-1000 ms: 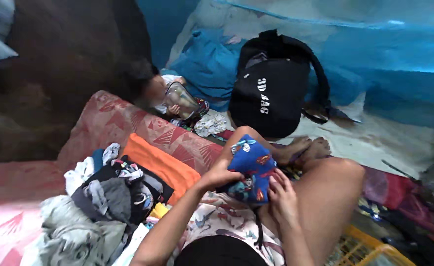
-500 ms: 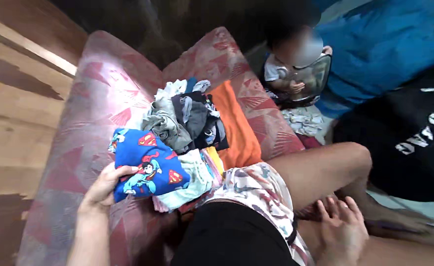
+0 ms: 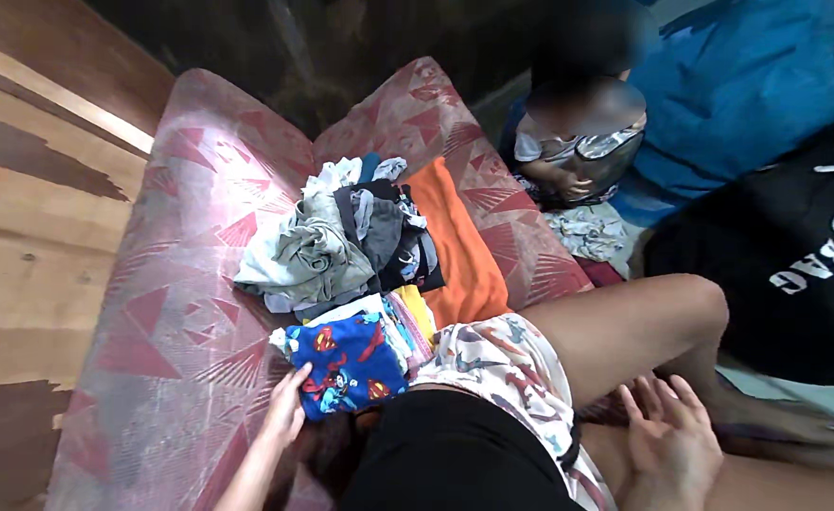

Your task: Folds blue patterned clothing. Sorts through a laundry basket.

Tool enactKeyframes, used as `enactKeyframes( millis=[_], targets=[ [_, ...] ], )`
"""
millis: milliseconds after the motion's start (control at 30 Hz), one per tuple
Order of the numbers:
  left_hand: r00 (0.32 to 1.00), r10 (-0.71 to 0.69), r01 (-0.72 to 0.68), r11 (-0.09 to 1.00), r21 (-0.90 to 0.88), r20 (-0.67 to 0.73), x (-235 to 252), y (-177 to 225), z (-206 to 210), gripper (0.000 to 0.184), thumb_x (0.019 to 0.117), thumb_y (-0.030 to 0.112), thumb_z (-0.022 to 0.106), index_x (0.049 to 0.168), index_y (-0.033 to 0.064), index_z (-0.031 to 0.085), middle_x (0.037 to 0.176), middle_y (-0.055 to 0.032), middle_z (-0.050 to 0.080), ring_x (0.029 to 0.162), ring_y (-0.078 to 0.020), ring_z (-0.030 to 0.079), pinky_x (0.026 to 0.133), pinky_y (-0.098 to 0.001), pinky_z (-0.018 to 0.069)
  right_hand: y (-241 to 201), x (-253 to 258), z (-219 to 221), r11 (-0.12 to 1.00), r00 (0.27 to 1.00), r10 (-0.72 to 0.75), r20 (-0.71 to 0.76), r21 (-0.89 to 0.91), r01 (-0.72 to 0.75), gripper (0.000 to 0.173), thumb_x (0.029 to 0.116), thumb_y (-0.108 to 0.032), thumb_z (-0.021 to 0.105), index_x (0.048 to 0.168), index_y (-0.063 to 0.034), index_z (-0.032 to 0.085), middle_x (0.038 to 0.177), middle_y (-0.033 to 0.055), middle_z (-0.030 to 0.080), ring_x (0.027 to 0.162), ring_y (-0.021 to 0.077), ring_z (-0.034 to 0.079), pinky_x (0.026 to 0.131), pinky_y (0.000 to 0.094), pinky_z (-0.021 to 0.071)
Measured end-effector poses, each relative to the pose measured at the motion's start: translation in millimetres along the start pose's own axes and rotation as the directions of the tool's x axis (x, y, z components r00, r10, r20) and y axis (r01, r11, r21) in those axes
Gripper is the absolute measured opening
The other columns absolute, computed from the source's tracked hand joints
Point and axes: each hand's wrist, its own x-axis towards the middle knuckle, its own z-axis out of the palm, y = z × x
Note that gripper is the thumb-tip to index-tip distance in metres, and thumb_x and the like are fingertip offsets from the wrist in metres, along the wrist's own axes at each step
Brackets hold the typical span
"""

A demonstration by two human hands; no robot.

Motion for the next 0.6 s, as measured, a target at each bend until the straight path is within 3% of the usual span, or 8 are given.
enactKeyframes(
  millis=[67,100,133,200,300,400,500,600],
  targets=[
    [0.874,0.487,-0.457,0.818,0.349,0.003,-16,-7,-2,0.055,0.0995,0.014,0.058,0.142,-0.0146,0.039,0.139,-0.0301,0.051,0.127,-0.0273,0.052,0.106,-0.0387,0.0427,1,0,1,1.0,1.0,-0.004,-0.001,-0.013,0.004,0.041,0.1072,-0.009,0.038,0.147,-0.002,0.036,0.133,0.0065,0.05,0.107,0.0074,0.06,0.088,0.0259,0.0527],
    [0.688,0.714,-0.668,0.553,0.498,0.13,-18,-10,-3,0.062,0.0965,0.025,0.06,0.139,-0.0166,0.042,0.144,-0.0352,0.047,0.138,-0.0367,0.045,0.116,-0.0469,0.0336,1,0,1,1.0,1.0,-0.005,-0.007,-0.008,0.005,0.041,0.1072,-0.009,0.038,0.147,-0.0019,0.037,0.134,0.0066,0.051,0.108,0.0073,0.06,0.088,0.0257,0.0526],
    [0.475,0.837,-0.78,0.255,0.572,0.273,-17,-10,0,0.06,0.0998,0.04,0.056,0.135,-0.008,0.049,0.145,-0.0328,0.048,0.143,-0.0406,0.041,0.119,-0.0549,0.0251,1,0,1,1.0,1.0,-0.01,-0.011,-0.003,0.01,0.04,0.1069,-0.008,0.039,0.147,-0.0014,0.037,0.133,0.0063,0.051,0.107,0.0071,0.061,0.088,0.0254,0.0526],
    [0.28,0.836,-0.792,-0.075,0.605,0.471,-5,-10,16,0.051,0.1054,0.059,0.036,0.137,0.0211,0.051,0.151,-0.0133,0.046,0.15,-0.0304,0.032,0.122,-0.0553,0.0115,3,-2,1,1.0,1.0,-0.026,-0.012,-0.009,0.026,0.04,0.1063,-0.007,0.038,0.145,0.0003,0.037,0.129,0.0059,0.052,0.106,0.006,0.062,0.088,0.0246,0.0534],
    [0.441,0.77,-0.81,0.12,0.574,0.461,41,-32,42,0.053,0.1012,0.032,0.047,0.135,-0.0058,0.061,0.145,-0.0311,0.053,0.139,-0.0525,0.044,0.113,-0.0771,0.0168,3,-4,0,0.999,0.999,-0.036,-0.01,-0.024,0.036,0.039,0.1065,-0.007,0.036,0.145,0.0021,0.037,0.132,0.0077,0.051,0.108,0.0063,0.06,0.089,0.0238,0.052],
    [0.643,0.653,-0.728,0.358,0.585,0.401,80,-11,46,0.045,0.0987,0.011,0.052,0.133,-0.0171,0.055,0.138,-0.0367,0.055,0.133,-0.0529,0.049,0.116,-0.0635,0.0295,2,-2,2,0.998,0.999,-0.047,0.01,-0.047,0.047,0.038,0.1057,-0.006,0.037,0.142,0.0036,0.04,0.131,0.0082,0.054,0.106,0.0053,0.061,0.089,0.0231,0.0521],
    [0.614,0.611,-0.748,0.249,0.615,0.5,69,0,43,0.039,0.0976,0.009,0.053,0.126,-0.0178,0.061,0.136,-0.037,0.056,0.132,-0.0536,0.051,0.114,-0.0639,0.0322,3,-2,4,0.996,0.998,-0.058,0.009,-0.066,0.058,0.033,0.106,-0.006,0.039,0.137,0.0032,0.045,0.122,0.0033,0.059,0.097,0.0027,0.064,0.084,0.0217,0.0543],
    [0.459,0.69,-0.792,0.033,0.609,0.56,63,-14,65,0.047,0.0951,0.022,0.053,0.131,-0.0065,0.064,0.139,-0.0366,0.054,0.131,-0.0594,0.049,0.106,-0.078,0.0284,5,1,3,0.994,0.997,-0.077,0.026,-0.07,0.079,0.033,0.1057,-0.005,0.037,0.136,0.004,0.045,0.123,0.0035,0.058,0.099,0.0036,0.063,0.086,0.0237,0.054]
  ],
)
